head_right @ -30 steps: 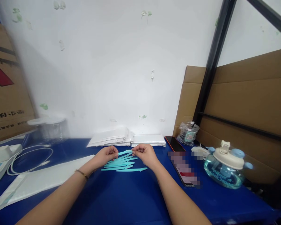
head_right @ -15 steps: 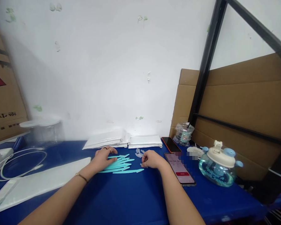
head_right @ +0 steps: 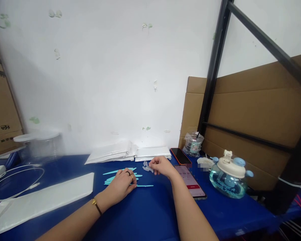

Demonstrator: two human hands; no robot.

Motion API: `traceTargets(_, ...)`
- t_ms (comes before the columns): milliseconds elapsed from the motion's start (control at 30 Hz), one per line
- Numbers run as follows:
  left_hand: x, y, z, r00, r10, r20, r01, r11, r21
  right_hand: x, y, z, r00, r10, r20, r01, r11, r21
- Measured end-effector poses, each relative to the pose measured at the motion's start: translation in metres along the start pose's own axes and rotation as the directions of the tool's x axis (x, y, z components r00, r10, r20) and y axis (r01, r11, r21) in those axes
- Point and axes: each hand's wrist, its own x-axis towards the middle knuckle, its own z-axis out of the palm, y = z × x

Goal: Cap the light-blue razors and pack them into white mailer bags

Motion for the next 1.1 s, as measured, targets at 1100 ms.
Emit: traceTargets(1100, 0.009, -0.011, -0.022, 0.972, -0.219, -0.082, 0.109, 0.732, -0.672, -0.017, -0.029, -0.011, 0.987, -0.139, -0.086, 0.163, 0.893, 0.42)
